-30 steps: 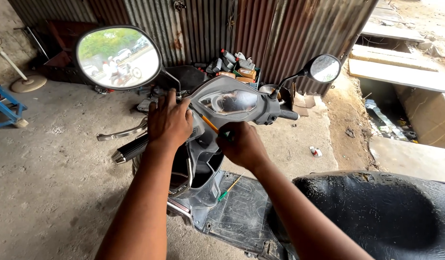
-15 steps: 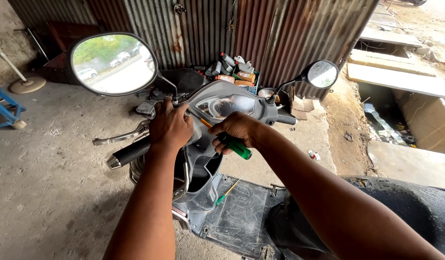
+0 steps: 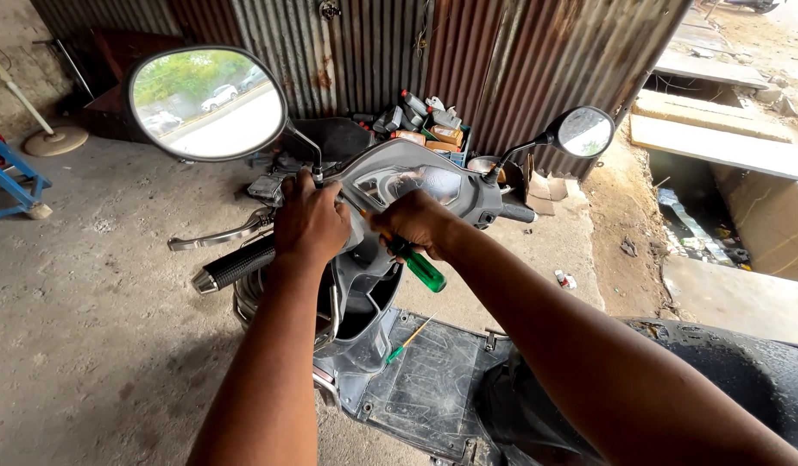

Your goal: Removing the front cowl of a scooter using a screwdriver.

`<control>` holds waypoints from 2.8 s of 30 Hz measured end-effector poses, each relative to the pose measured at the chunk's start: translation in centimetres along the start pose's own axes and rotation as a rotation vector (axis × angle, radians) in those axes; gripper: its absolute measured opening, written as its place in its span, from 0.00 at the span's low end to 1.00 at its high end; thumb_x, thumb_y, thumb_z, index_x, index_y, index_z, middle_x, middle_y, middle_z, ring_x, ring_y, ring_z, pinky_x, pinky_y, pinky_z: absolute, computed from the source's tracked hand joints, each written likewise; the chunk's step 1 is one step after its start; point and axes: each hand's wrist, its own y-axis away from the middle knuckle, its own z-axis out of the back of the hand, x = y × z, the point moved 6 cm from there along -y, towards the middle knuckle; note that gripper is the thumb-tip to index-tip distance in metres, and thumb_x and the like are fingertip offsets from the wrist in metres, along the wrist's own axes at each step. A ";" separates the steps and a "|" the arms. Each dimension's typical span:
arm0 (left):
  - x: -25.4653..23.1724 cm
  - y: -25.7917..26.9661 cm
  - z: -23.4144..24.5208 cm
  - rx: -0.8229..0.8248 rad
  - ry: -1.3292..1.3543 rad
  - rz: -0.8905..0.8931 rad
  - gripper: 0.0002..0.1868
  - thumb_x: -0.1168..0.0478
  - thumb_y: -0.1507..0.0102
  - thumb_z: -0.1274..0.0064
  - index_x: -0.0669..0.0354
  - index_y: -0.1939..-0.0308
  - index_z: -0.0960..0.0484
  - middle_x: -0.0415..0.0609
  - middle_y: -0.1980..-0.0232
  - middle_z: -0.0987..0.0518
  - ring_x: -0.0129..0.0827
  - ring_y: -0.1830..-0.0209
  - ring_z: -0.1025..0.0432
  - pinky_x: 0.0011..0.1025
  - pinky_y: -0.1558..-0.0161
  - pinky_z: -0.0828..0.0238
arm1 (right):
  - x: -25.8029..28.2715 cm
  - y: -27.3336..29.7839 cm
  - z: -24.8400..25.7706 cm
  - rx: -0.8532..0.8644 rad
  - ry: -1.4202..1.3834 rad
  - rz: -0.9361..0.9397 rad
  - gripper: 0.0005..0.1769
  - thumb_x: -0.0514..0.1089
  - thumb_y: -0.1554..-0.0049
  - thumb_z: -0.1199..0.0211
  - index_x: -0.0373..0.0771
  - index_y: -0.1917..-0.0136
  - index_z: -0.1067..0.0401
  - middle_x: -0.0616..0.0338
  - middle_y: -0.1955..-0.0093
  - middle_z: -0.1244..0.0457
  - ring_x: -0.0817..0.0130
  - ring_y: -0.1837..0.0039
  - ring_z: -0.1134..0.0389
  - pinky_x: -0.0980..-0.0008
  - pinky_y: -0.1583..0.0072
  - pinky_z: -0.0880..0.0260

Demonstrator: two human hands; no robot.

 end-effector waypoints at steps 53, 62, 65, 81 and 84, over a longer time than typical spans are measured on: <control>-20.2 -8.2 -18.6 0.130 0.707 0.444 0.17 0.58 0.34 0.51 0.66 0.72 0.17 0.54 0.79 0.17 0.29 0.84 0.23 0.26 0.80 0.26 | -17.2 -2.7 18.2 0.088 -0.174 0.014 0.28 0.45 0.35 0.48 0.44 0.23 0.39 0.59 0.67 0.37 0.75 0.73 0.39 0.70 0.72 0.35; -20.5 -8.1 -18.1 0.078 0.723 0.463 0.21 0.54 0.32 0.52 0.67 0.72 0.19 0.53 0.79 0.18 0.31 0.84 0.22 0.28 0.80 0.25 | -17.8 -4.3 18.4 0.219 -0.620 -0.069 0.24 0.47 0.32 0.52 0.39 0.26 0.35 0.60 0.63 0.37 0.77 0.69 0.42 0.76 0.69 0.39; -20.5 -8.2 -17.9 0.068 0.685 0.460 0.21 0.54 0.31 0.52 0.67 0.72 0.18 0.55 0.79 0.18 0.31 0.84 0.22 0.27 0.79 0.25 | -20.7 -6.7 17.4 0.409 -1.023 -0.051 0.22 0.45 0.28 0.52 0.30 0.27 0.40 0.55 0.59 0.35 0.79 0.67 0.42 0.79 0.68 0.40; -20.4 -8.6 -18.1 0.075 0.642 0.458 0.21 0.55 0.30 0.54 0.69 0.67 0.17 0.57 0.77 0.17 0.34 0.83 0.22 0.26 0.81 0.27 | -18.2 -4.5 17.0 0.219 -0.720 -0.025 0.18 0.48 0.33 0.48 0.34 0.37 0.30 0.56 0.58 0.37 0.76 0.65 0.39 0.75 0.67 0.37; -20.2 -8.9 -18.8 0.075 0.663 0.469 0.20 0.55 0.30 0.53 0.69 0.67 0.16 0.56 0.76 0.18 0.35 0.83 0.22 0.27 0.81 0.26 | -17.3 -3.0 16.8 0.207 -0.724 -0.037 0.19 0.47 0.33 0.47 0.32 0.37 0.31 0.53 0.55 0.34 0.74 0.61 0.33 0.76 0.64 0.34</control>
